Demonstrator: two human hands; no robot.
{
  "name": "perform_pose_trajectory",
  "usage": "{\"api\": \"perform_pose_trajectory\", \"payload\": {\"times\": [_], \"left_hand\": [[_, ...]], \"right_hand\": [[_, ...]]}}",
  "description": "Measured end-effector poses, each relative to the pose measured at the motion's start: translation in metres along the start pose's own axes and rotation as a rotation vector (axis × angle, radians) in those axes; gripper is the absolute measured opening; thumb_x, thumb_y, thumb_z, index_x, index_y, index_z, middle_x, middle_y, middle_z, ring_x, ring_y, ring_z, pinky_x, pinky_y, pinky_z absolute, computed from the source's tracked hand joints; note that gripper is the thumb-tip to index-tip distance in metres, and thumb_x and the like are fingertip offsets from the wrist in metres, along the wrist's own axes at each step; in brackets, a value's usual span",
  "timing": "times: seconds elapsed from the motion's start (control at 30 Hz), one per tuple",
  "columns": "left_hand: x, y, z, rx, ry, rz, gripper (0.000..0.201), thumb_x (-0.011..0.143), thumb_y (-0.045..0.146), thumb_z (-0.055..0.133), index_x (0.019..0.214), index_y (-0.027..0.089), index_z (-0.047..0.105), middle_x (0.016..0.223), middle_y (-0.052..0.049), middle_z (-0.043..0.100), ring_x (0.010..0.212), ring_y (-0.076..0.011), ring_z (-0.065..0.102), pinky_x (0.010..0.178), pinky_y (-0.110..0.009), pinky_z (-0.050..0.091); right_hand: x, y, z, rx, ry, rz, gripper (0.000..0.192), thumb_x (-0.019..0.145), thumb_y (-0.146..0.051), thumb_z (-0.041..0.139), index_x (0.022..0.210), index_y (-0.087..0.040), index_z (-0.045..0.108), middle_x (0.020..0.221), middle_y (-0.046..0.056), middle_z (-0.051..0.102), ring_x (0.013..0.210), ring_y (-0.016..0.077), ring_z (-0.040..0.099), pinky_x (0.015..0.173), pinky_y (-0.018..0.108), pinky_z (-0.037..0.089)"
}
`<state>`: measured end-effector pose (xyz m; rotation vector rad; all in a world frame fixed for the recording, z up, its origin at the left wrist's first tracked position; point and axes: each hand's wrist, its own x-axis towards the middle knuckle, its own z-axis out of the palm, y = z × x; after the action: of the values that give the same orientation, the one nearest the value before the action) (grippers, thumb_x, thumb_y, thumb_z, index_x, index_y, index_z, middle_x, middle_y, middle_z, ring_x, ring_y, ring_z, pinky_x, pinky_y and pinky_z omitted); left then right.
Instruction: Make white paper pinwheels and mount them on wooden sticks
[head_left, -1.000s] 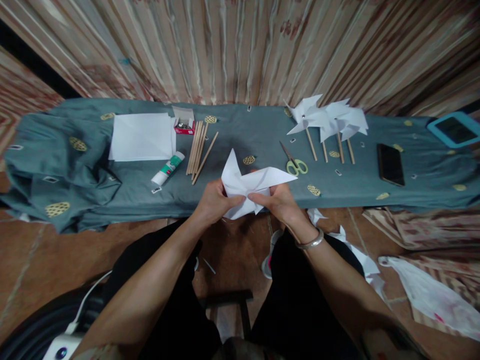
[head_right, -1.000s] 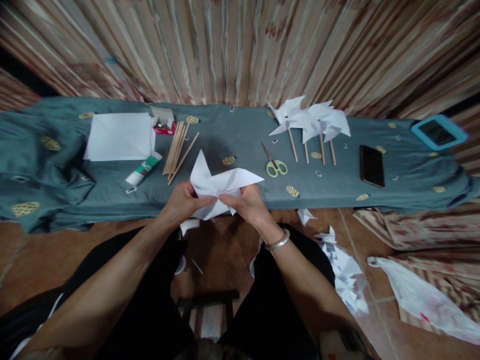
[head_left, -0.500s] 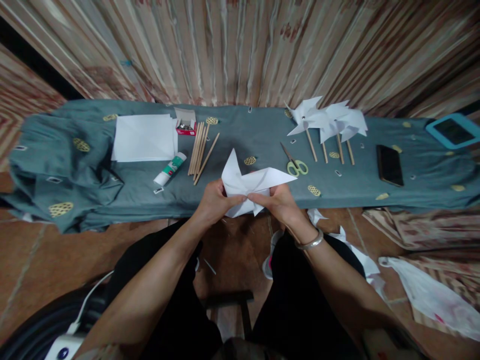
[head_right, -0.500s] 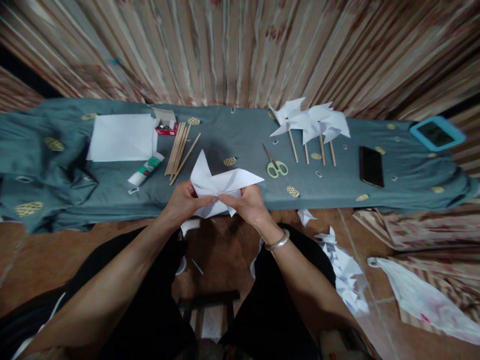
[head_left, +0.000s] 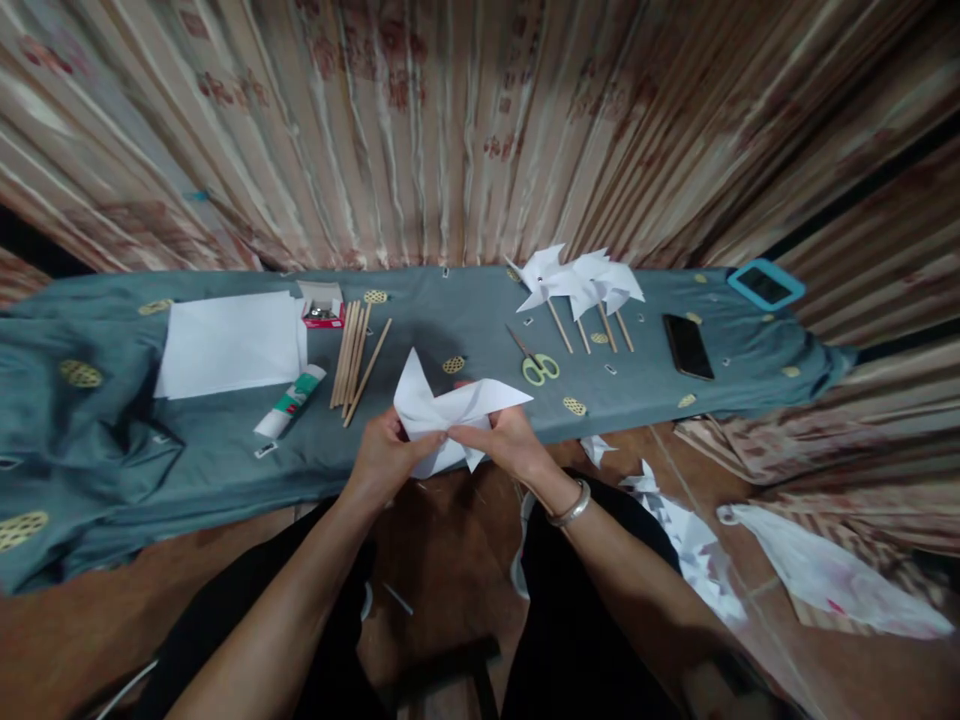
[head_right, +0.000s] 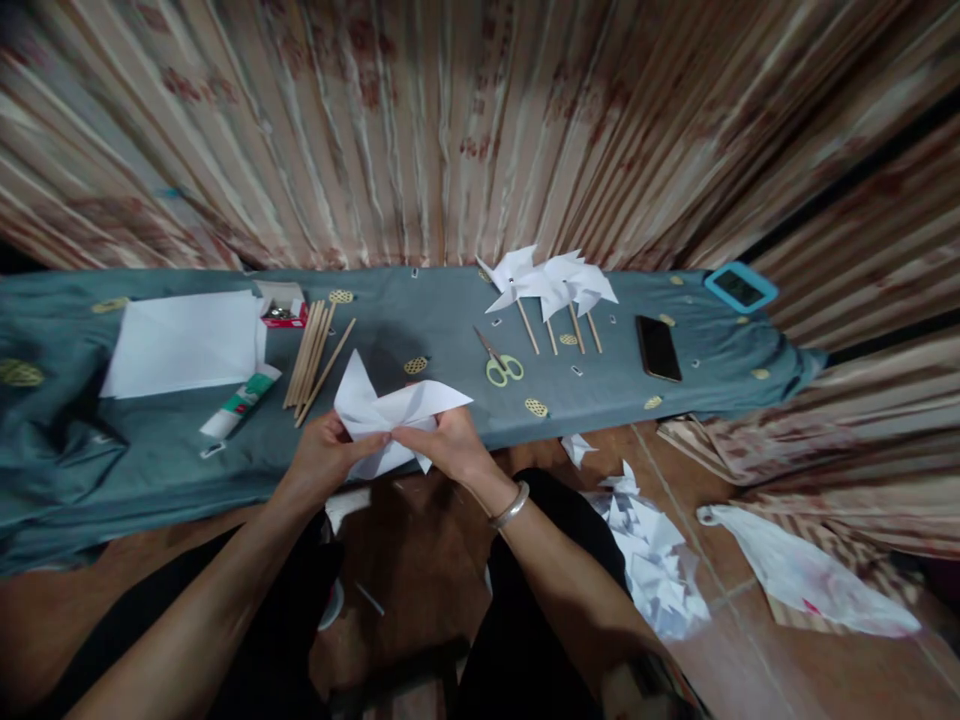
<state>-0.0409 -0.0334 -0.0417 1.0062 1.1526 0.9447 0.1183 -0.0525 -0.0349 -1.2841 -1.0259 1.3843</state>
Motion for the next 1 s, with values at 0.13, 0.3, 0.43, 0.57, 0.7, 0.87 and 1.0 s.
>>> {"api": "perform_pose_trajectory", "payload": {"times": [0.13,0.3,0.43,0.57,0.7,0.87,1.0], "left_hand": [[0.002,0.0,0.002,0.021,0.022,0.033,0.044,0.044,0.031,0.084,0.082,0.013,0.07,0.079,-0.006,0.076,0.069,-0.0207,0.068,0.07,-0.032,0.054],[0.004,0.001,0.003,0.052,0.054,0.058,0.042,0.046,0.032,0.082,0.082,0.013,0.07,0.077,-0.005,0.075,0.068,-0.0208,0.067,0.068,-0.031,0.053],[0.004,-0.001,-0.001,0.097,0.058,0.043,0.041,0.048,0.031,0.081,0.083,0.013,0.07,0.077,-0.005,0.075,0.068,-0.0209,0.067,0.066,-0.03,0.053],[0.002,-0.005,-0.005,0.129,0.062,0.035,0.041,0.048,0.031,0.082,0.083,0.013,0.071,0.077,-0.005,0.075,0.068,-0.0203,0.067,0.065,-0.029,0.052],[-0.001,-0.003,-0.004,0.067,0.065,0.016,0.043,0.045,0.031,0.083,0.083,0.013,0.07,0.076,-0.004,0.075,0.066,-0.0205,0.068,0.063,-0.03,0.053],[-0.005,0.002,0.0,0.022,0.065,0.029,0.045,0.043,0.034,0.086,0.08,0.014,0.069,0.075,-0.004,0.075,0.066,-0.0209,0.068,0.064,-0.03,0.055],[-0.01,0.002,-0.001,0.01,0.06,0.028,0.048,0.043,0.035,0.087,0.082,0.013,0.069,0.078,-0.005,0.075,0.068,-0.0218,0.069,0.065,-0.032,0.056]], "right_hand": [[0.003,0.004,0.0,0.01,-0.019,-0.021,0.043,0.056,-0.036,0.084,0.091,-0.019,0.066,0.09,0.002,0.073,0.082,0.0184,0.068,0.082,0.034,0.055],[0.008,0.014,-0.001,0.023,-0.022,-0.055,0.042,0.061,-0.038,0.082,0.094,-0.018,0.066,0.09,0.003,0.074,0.081,0.0178,0.069,0.081,0.034,0.055],[0.008,0.021,0.002,0.05,-0.029,-0.043,0.041,0.059,-0.038,0.083,0.091,-0.018,0.067,0.09,0.002,0.074,0.079,0.0176,0.069,0.08,0.033,0.055],[0.002,0.018,0.006,0.081,-0.02,0.022,0.04,0.057,-0.038,0.083,0.088,-0.018,0.068,0.083,0.001,0.074,0.076,0.0172,0.068,0.079,0.033,0.055],[-0.004,0.007,0.007,0.049,-0.026,0.059,0.04,0.057,-0.039,0.083,0.089,-0.019,0.07,0.087,0.002,0.074,0.079,0.0181,0.069,0.078,0.032,0.056],[-0.009,-0.003,0.007,-0.007,-0.012,0.035,0.04,0.057,-0.042,0.083,0.088,-0.02,0.072,0.09,0.002,0.075,0.081,0.0192,0.069,0.078,0.032,0.055],[-0.012,-0.005,0.01,0.052,-0.013,0.076,0.037,0.055,-0.04,0.084,0.084,-0.02,0.072,0.082,0.0,0.074,0.073,0.0163,0.068,0.073,0.03,0.055]]}}
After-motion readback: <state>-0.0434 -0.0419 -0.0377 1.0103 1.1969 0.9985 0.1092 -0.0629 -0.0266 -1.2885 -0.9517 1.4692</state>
